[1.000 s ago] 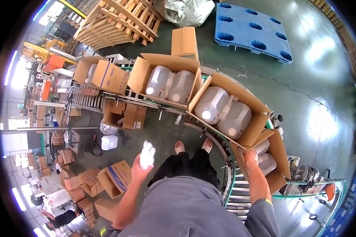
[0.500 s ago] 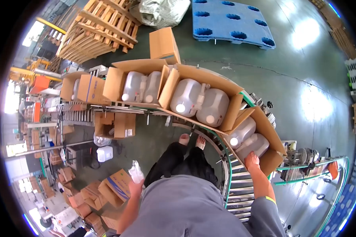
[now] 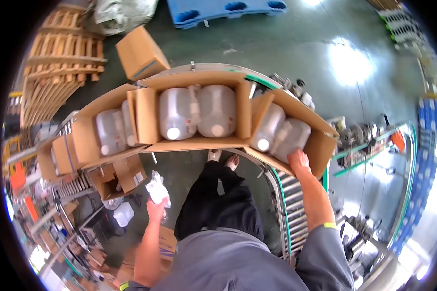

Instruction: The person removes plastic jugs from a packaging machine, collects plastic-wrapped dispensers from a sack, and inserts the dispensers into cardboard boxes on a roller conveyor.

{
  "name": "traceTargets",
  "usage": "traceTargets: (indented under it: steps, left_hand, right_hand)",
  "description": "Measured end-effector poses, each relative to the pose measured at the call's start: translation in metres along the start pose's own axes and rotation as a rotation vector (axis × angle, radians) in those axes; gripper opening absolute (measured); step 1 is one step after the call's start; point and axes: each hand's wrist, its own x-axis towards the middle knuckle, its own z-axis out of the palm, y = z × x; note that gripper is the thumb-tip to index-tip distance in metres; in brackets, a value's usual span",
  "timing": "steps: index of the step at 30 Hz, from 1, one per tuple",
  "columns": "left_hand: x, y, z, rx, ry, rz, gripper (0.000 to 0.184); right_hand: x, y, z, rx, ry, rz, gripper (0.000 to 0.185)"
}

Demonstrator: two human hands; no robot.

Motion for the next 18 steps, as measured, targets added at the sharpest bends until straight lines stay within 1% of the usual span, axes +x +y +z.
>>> traceTargets:
  steps: [1,2,4,5,6,7,8,9,10,11,12,13,14,15,16,17,18]
  left_hand:
    - [0.007,0.003,0.003,0.022,-0.016,-0.053,0.045]
    - [0.013,0.007,0.006,0.033,-0.031,-0.023,0.046]
    - [0.023,0.009,0.008,0.060,-0.065,0.033,0.048]
    - [0.030,0.005,0.011,0.118,-0.104,0.050,0.051]
    - [0.046,0.001,0.014,0.171,-0.145,0.072,0.053]
    - [0.056,-0.013,0.019,0.184,-0.171,0.046,0.052]
    - [0.049,0.003,0.024,0.228,-0.219,0.029,0.050]
    - [0.043,0.021,0.031,0.269,-0.266,0.019,0.048]
    - [0.042,0.030,0.040,0.274,-0.298,0.035,0.046]
    - [0.039,0.032,0.045,0.284,-0.329,0.050,0.045]
    - [0.042,0.031,0.052,0.349,-0.384,0.077,0.044]
    - [0.040,0.036,0.057,0.379,-0.421,0.120,0.044]
    - [0.036,0.041,0.062,0.394,-0.456,0.103,0.043]
    - [0.030,0.049,0.074,0.422,-0.512,0.094,0.042]
    - [0.039,0.032,0.077,0.374,-0.546,0.110,0.041]
    - [0.041,0.028,0.085,0.389,-0.617,0.174,0.042]
    - [0.044,0.026,0.094,0.512,-0.673,0.224,0.045]
  right_hand:
    - [0.003,-0.006,0.001,0.090,0.122,0.184,0.036]
    - [0.017,-0.005,0.013,0.210,0.168,0.387,0.037]
    - [0.012,-0.018,-0.001,0.228,0.077,0.378,0.039]
    - [0.023,-0.010,0.003,0.250,-0.014,0.377,0.041]
    - [0.025,-0.004,0.003,0.457,-0.104,0.372,0.039]
    - [0.026,0.001,0.002,0.660,-0.198,0.387,0.037]
    - [0.013,0.004,0.004,1.200,-0.205,0.511,0.035]
    - [-0.011,0.002,-0.018,1.446,-0.232,0.521,0.031]
    - [-0.036,0.004,-0.030,1.507,-0.115,0.370,0.035]
    - [-0.069,0.001,-0.048,1.629,0.088,0.230,0.036]
    - [-0.107,0.004,-0.057,1.631,0.271,0.163,0.034]
    - [-0.158,0.006,-0.059,1.523,0.490,0.099,0.030]
    - [-0.208,0.017,-0.042,1.453,0.627,0.060,0.026]
    - [-0.262,0.023,-0.026,1.550,0.685,0.099,0.025]
    - [-0.317,0.029,0.002,1.648,0.714,0.162,0.024]
    - [-0.363,0.040,0.049,1.709,0.720,0.256,0.024]
    - [-0.406,0.048,0.105,1.847,0.747,0.430,0.019]
